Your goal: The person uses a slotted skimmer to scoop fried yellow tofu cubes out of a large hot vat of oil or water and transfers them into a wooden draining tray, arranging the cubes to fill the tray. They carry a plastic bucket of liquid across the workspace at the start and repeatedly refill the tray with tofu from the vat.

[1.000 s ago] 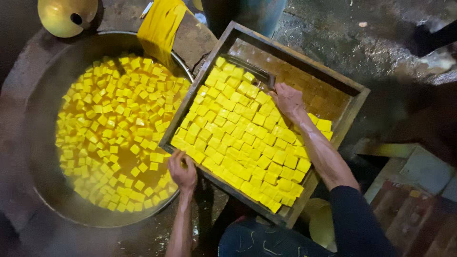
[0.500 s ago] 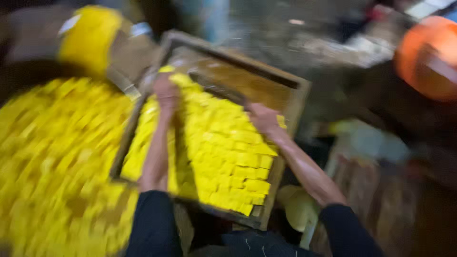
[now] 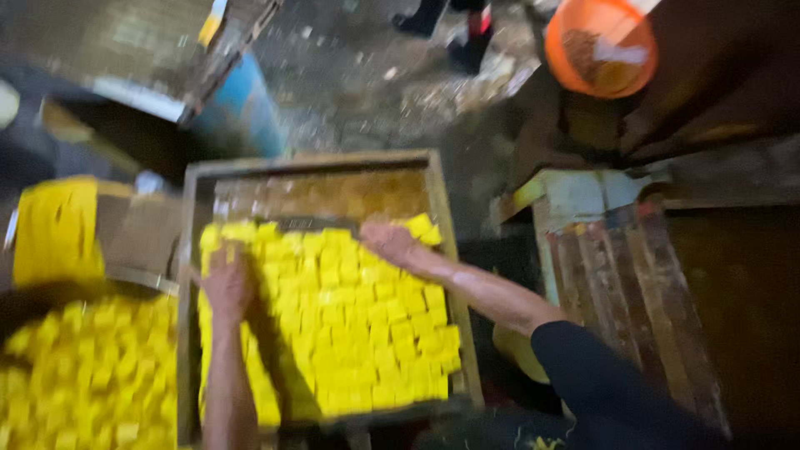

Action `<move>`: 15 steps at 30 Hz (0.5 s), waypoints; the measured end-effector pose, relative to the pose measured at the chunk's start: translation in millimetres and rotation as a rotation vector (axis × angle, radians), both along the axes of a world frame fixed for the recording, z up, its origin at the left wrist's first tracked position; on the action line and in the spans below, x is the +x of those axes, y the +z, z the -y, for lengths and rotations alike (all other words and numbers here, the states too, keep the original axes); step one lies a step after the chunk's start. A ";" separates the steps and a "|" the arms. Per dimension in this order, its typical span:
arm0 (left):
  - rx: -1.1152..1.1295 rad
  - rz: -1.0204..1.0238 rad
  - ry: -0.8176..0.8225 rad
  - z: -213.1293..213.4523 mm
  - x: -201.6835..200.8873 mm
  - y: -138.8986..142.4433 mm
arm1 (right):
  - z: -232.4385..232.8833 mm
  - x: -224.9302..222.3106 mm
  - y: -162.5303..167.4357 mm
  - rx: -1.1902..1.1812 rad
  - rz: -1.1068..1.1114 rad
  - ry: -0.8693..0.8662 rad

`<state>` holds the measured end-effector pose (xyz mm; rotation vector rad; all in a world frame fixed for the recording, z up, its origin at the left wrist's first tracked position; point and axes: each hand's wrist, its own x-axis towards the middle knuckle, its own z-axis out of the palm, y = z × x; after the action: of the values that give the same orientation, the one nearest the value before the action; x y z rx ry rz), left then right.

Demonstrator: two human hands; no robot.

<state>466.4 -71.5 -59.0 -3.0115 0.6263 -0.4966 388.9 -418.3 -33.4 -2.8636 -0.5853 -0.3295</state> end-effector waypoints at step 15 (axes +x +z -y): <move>-0.869 -0.003 1.607 -227.2 -494.7 -54.1 | -11.7 -58.6 -50.3 1.137 -0.497 -0.606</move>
<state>-28.3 155.8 -113.1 -2.7600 -2.2895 -0.6106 330.3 -406.5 -83.7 -1.7973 0.4630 0.0105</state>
